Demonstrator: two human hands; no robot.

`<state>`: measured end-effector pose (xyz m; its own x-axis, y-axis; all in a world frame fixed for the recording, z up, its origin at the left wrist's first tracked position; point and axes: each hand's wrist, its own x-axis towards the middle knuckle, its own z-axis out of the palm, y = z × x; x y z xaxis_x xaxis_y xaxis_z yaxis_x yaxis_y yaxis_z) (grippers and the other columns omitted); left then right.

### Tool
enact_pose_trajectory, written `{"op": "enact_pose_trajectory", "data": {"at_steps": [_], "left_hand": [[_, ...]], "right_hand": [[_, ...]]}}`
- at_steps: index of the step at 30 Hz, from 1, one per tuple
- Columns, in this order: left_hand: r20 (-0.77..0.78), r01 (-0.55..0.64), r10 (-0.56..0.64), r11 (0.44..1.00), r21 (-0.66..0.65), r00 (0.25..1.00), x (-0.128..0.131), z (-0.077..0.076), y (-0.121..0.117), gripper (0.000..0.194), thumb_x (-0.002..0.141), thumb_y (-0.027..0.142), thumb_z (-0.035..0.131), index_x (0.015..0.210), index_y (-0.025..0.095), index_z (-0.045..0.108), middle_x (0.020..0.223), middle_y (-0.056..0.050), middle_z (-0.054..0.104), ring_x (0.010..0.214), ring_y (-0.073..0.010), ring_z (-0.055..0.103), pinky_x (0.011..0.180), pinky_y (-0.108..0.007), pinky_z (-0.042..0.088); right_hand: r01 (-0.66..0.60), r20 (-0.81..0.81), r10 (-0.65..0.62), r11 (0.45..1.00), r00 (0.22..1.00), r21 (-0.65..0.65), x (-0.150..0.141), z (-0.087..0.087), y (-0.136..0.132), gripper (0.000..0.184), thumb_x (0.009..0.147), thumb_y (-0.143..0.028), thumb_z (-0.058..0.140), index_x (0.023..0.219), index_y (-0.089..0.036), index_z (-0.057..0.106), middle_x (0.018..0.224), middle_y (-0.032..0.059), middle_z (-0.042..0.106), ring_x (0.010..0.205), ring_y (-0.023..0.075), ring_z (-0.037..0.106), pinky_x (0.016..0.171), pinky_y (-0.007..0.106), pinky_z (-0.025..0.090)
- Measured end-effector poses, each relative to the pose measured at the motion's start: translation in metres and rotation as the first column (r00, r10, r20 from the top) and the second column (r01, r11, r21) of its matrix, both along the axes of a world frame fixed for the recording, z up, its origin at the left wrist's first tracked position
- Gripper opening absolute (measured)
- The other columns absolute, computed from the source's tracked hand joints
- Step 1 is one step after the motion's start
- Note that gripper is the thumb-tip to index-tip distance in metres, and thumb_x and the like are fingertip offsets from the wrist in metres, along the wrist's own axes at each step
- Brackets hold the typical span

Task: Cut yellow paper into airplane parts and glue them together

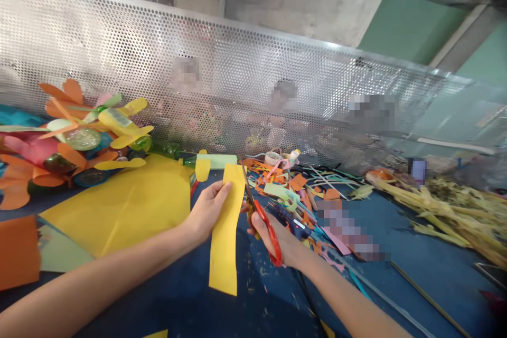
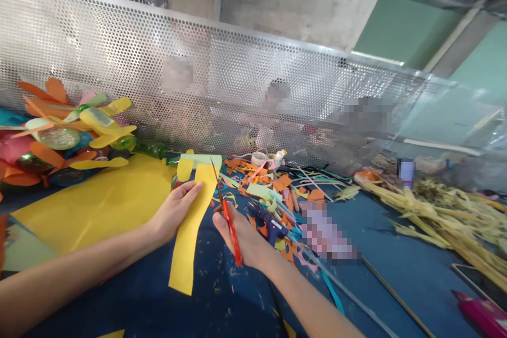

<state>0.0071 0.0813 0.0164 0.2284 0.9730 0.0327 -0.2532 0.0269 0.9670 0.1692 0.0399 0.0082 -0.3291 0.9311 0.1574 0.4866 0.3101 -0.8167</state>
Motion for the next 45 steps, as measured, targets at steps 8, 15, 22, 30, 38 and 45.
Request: {"op": "enact_pose_trajectory", "data": {"at_steps": [8,15,22,30,38,45], "left_hand": [[-0.078,-0.037,0.044,0.996,0.087,0.996,-0.002,-0.007,0.006,0.029,0.08,0.044,0.053,0.081,0.017,0.059,0.067,-0.001,0.066,0.054,-0.0143,0.057,0.05,-0.022,0.043],[-0.106,-0.012,0.025,0.993,0.117,0.994,-0.003,-0.01,0.007,0.03,0.08,0.045,0.051,0.086,0.017,0.06,0.073,-0.003,0.068,0.059,-0.0166,0.06,0.057,-0.025,0.044],[-0.089,0.0,0.008,0.996,0.092,0.996,-0.001,-0.009,0.004,0.031,0.08,0.047,0.052,0.084,0.017,0.059,0.075,-0.003,0.067,0.06,-0.0162,0.06,0.057,-0.024,0.045],[0.051,0.035,-0.038,0.997,0.064,0.998,0.001,-0.014,-0.001,0.033,0.078,0.047,0.055,0.089,0.017,0.062,0.084,-0.003,0.068,0.077,-0.0195,0.063,0.068,-0.027,0.048],[0.109,0.097,-0.092,0.995,-0.037,0.99,0.003,-0.015,-0.002,0.031,0.078,0.045,0.058,0.083,0.015,0.063,0.075,-0.003,0.067,0.066,-0.0157,0.062,0.061,-0.024,0.049],[0.12,0.107,-0.101,0.993,-0.046,0.988,0.001,-0.014,-0.001,0.035,0.078,0.045,0.058,0.091,0.014,0.065,0.083,-0.006,0.069,0.072,-0.019,0.064,0.066,-0.027,0.05]], "right_hand": [[-0.025,0.053,0.025,1.0,0.998,0.0,0.002,0.006,0.001,0.037,0.089,-0.05,0.034,0.107,-0.022,0.051,0.096,0.0069,0.057,0.087,0.0203,0.055,0.082,0.037,0.045],[0.005,0.041,-0.005,1.0,0.999,-0.003,0.003,0.001,0.004,0.04,0.087,-0.054,0.033,0.095,-0.021,0.053,0.088,0.0061,0.056,0.078,0.0195,0.055,0.074,0.034,0.048],[0.013,-0.042,-0.016,0.997,0.999,-0.074,-0.001,-0.004,0.004,0.044,0.086,-0.058,0.028,0.092,-0.021,0.05,0.08,0.0039,0.052,0.054,0.0146,0.055,0.051,0.03,0.05],[0.032,-0.044,-0.034,0.999,0.998,-0.044,-0.003,-0.008,0.004,0.048,0.085,-0.06,0.026,0.074,-0.022,0.053,0.058,0.0011,0.052,0.047,0.0166,0.05,0.046,0.029,0.044],[0.085,0.027,-0.089,0.989,0.996,0.122,-0.005,-0.003,0.004,0.04,0.087,-0.053,0.03,0.075,-0.021,0.05,0.068,0.0028,0.054,0.064,0.0184,0.05,0.06,0.029,0.041],[0.107,0.072,-0.118,0.984,0.99,0.14,-0.003,-0.006,0.006,0.039,0.088,-0.052,0.03,0.067,-0.02,0.042,0.064,0.0009,0.049,0.058,0.0154,0.045,0.056,0.027,0.037]]}}
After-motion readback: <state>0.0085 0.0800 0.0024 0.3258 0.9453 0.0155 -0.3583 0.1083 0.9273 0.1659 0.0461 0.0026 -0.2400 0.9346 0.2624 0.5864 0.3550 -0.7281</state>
